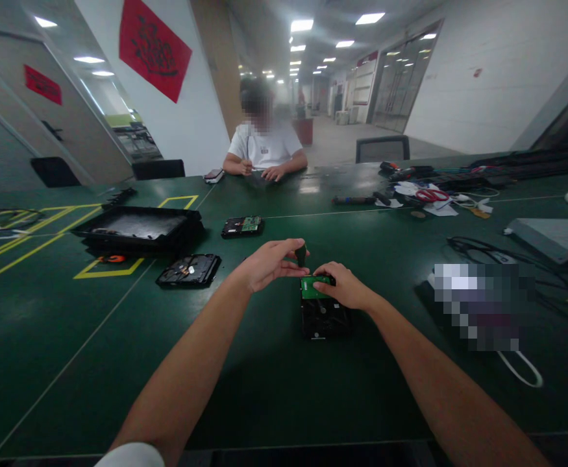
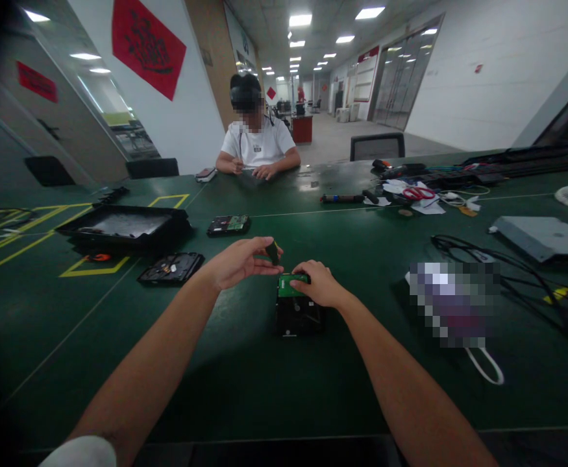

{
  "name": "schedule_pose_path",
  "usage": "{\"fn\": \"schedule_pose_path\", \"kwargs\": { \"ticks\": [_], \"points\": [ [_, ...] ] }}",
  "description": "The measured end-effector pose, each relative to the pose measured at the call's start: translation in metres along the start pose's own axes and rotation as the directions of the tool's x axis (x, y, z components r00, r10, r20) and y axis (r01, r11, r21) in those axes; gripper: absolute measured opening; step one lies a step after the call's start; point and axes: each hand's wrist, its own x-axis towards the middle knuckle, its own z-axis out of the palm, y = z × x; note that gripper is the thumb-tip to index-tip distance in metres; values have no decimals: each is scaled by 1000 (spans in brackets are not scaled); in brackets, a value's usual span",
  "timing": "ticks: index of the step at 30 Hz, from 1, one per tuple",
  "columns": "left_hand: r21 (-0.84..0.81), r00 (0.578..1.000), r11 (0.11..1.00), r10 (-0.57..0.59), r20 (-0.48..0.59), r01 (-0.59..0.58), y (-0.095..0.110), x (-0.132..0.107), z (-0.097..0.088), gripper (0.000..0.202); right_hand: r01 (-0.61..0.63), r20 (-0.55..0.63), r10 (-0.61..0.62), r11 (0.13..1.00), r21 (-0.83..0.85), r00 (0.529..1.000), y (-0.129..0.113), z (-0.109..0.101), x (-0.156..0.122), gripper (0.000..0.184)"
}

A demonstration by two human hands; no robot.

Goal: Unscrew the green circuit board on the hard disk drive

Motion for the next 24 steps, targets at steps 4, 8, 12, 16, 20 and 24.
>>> {"fn": "schedule_pose_path", "kwargs": {
  "ticks": [4, 8, 12, 16, 20, 24],
  "points": [
    [37, 1000, 999, -6, -19, 7, 0, -1, 3, 35, 3, -8, -3, 1000, 5, 1000, 0, 1, 0, 23],
    [62, 1000, 998, -17, 3, 17, 1, -1, 4, 36, 1, 4, -1, 1000, 13, 1000, 1, 0, 1, 25],
    [36, 999, 998, -49, -18, 50, 3, -3, 4, 36, 3, 1, -3, 1000, 12, 1000, 3, 1, 1, 26],
    [-4, 996, 996, -92, 3, 92, 6, -6, 5, 32, -2, 11, 2, 1000, 13, 1000, 1, 0, 1, 28],
    [15, 995, 996, -93, 31, 93, 6, -7, 5, 33, -16, 14, 16, 1000, 16, 1000, 1, -1, 0, 29],
    [42, 995, 995, -88, 56, 85, 3, -5, 1, 37, -15, 21, 14, 1000, 25, 1000, 4, 1, 1, 31]
  ]
}}
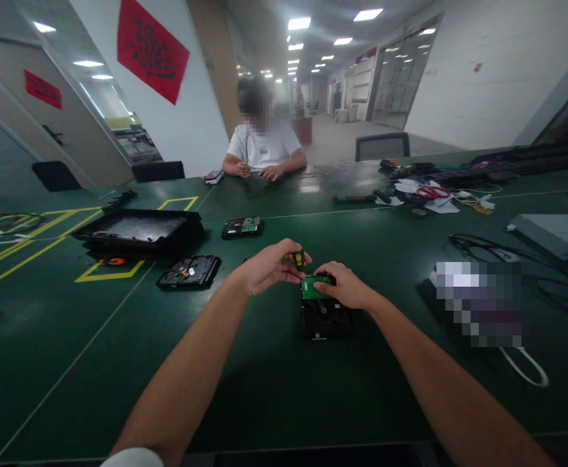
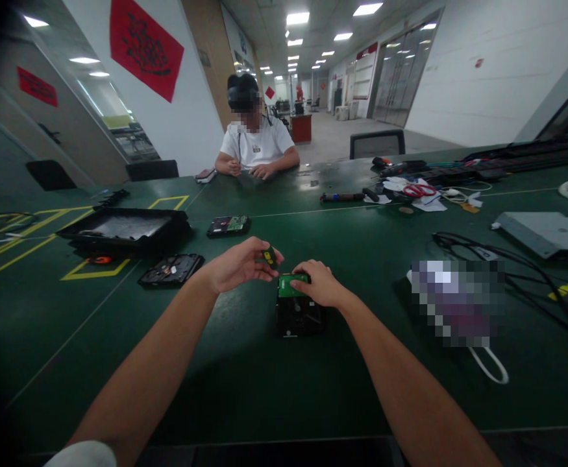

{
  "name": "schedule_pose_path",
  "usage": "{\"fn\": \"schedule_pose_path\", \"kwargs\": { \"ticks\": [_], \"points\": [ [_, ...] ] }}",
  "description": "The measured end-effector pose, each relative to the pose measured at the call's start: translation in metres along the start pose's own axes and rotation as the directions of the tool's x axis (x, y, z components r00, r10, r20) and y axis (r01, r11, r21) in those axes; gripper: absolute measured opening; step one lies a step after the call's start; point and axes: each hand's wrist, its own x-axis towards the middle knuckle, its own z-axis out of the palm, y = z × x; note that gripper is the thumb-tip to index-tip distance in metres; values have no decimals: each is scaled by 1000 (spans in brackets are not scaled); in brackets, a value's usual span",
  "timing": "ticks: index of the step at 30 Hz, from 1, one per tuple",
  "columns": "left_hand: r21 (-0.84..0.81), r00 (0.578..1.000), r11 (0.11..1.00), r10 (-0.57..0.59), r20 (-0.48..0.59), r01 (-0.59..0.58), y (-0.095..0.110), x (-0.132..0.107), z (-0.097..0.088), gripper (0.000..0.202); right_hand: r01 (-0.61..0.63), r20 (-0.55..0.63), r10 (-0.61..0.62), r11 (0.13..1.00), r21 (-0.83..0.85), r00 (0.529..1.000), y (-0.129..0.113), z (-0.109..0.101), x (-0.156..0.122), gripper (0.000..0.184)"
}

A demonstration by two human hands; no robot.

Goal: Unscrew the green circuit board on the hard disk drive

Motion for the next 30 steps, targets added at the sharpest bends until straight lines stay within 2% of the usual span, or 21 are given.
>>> {"fn": "schedule_pose_path", "kwargs": {
  "ticks": [4, 10, 22, 30],
  "points": [
    [8, 1000, 1000, 6, -22, -6, -1, 3, -2, 40, 9, -5, -9, 1000, 2, 1000, 0, 0, 0, 29],
    [-48, 995, 999, 11, -97, -16, -1, 4, 0, 35, 10, -21, -11, 1000, -8, 1000, -4, -2, -1, 25],
    [141, 999, 989, 33, 22, -36, 0, 2, 0, 41, -5, -4, 5, 1000, -1, 1000, -6, -3, -2, 28],
    [23, 998, 999, 28, -47, -27, -2, 5, -4, 36, 5, 1, -5, 1000, -5, 1000, -5, -4, -2, 27]
  ]
}}
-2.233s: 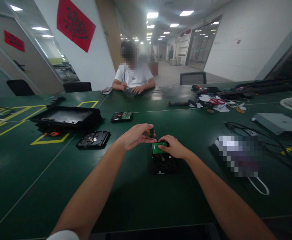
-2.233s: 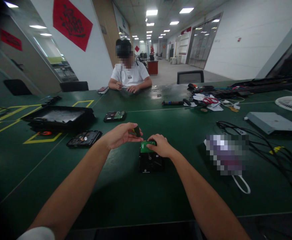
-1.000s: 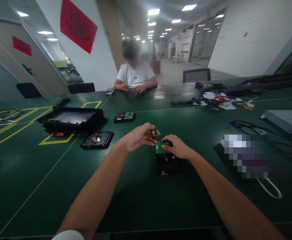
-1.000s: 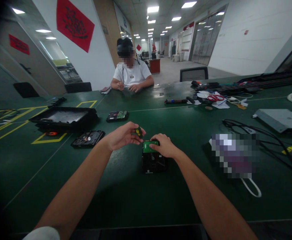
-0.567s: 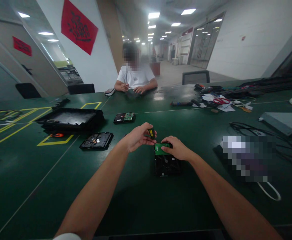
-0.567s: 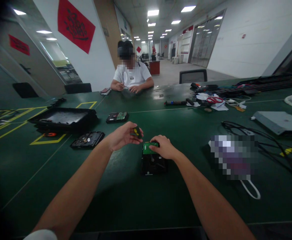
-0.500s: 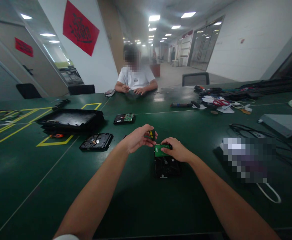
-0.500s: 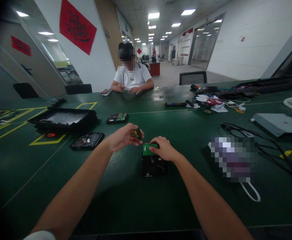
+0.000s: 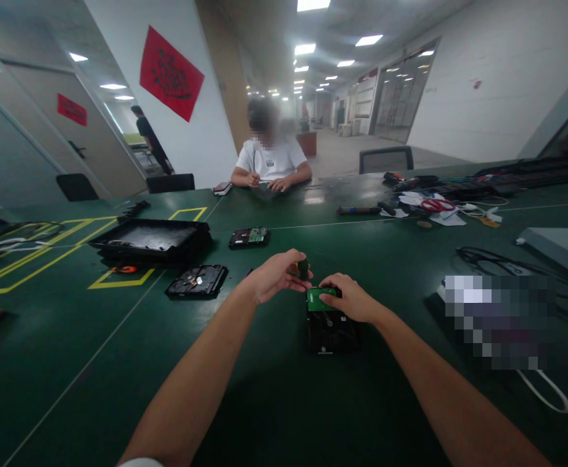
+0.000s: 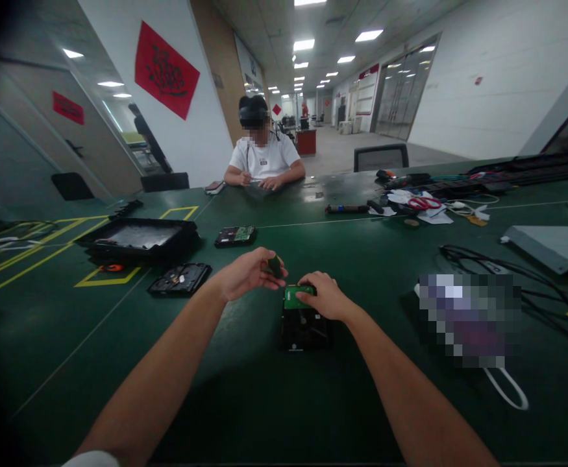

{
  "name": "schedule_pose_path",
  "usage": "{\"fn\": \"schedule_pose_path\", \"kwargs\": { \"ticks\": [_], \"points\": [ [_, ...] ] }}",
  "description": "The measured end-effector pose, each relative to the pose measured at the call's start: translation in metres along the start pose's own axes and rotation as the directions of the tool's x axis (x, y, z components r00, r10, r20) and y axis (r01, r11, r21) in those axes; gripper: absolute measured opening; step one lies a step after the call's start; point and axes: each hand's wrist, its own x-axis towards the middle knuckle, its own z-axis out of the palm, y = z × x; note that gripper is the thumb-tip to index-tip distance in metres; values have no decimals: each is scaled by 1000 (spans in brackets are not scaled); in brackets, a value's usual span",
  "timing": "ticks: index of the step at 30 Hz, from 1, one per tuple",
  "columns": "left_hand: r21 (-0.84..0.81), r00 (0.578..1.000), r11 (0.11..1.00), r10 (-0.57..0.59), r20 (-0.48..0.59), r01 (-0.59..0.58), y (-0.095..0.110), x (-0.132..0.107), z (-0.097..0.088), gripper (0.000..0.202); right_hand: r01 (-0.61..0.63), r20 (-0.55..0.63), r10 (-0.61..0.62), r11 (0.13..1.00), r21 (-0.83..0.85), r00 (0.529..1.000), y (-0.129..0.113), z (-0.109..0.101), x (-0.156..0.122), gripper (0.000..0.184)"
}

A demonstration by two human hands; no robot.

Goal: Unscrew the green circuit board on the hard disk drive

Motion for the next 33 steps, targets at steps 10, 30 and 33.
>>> {"fn": "schedule_pose_path", "kwargs": {
  "ticks": [10, 30, 33],
  "points": [
    [90, 999, 996, 21, 43, -25, 4, -5, 3, 39, -29, 4, 28, 999, 39, 1000, -5, -2, 0, 28],
    [37, 999, 998, 50, 16, -51, 2, -1, 0, 37, -28, 3, 28, 999, 41, 1000, -4, -3, -2, 26],
    [4, 999, 999, 42, -24, -42, 2, -2, 1, 35, -24, 4, 24, 999, 43, 1000, -3, -2, -1, 26]
  ]
}}
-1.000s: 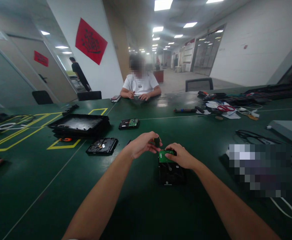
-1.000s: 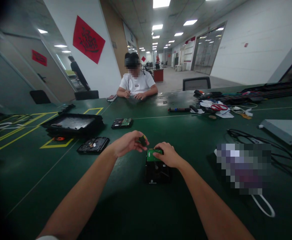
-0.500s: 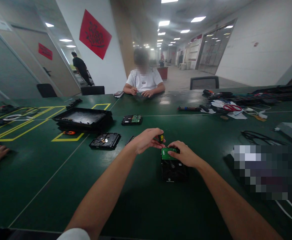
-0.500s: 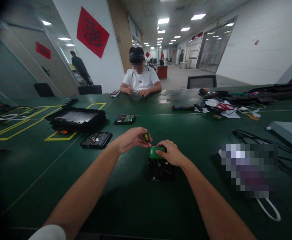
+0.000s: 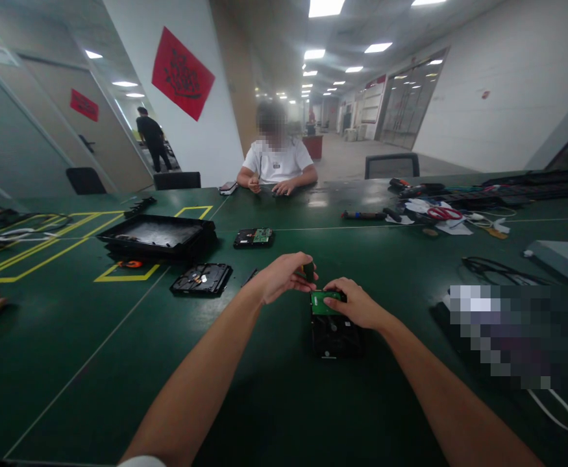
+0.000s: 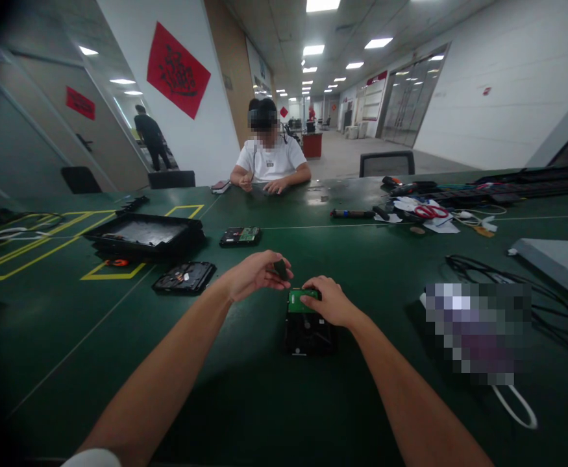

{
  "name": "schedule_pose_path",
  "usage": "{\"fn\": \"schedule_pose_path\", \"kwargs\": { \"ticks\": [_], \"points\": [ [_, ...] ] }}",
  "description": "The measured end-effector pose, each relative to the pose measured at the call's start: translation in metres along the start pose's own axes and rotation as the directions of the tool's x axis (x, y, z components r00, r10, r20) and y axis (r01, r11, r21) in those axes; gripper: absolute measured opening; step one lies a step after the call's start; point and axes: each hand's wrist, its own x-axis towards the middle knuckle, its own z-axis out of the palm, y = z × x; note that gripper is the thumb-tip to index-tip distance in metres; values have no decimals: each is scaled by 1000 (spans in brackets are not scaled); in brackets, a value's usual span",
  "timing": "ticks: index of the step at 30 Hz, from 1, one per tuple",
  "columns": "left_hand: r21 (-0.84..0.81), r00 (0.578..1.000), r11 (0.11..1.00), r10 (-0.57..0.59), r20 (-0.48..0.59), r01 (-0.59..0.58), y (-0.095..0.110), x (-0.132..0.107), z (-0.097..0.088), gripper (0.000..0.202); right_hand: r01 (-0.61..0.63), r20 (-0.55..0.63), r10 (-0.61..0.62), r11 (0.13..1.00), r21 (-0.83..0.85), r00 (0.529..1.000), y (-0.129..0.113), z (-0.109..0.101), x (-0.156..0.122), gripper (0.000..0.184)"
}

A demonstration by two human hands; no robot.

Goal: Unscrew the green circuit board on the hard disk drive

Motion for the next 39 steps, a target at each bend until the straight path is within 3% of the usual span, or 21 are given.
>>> {"fn": "schedule_pose_path", "kwargs": {
  "ticks": [12, 21, 32, 39],
  "points": [
    [101, 999, 994, 30, 33, -33, -3, 3, -3, 42, 31, -15, -32, 999, -20, 999, 3, 2, 1, 26],
    [2, 1000, 1000, 2, -8, -2, -4, 3, -2, 39, 20, -15, -21, 999, -25, 1000, 5, 4, 2, 27],
    [144, 998, 989, 4, 58, -13, -2, 2, -3, 46, 32, -5, -32, 999, -24, 999, 3, 3, 2, 28],
    [108, 999, 994, -24, 46, 19, -4, 4, -4, 49, 40, -13, -40, 999, -29, 999, 6, 4, 2, 27]
  ]
}}
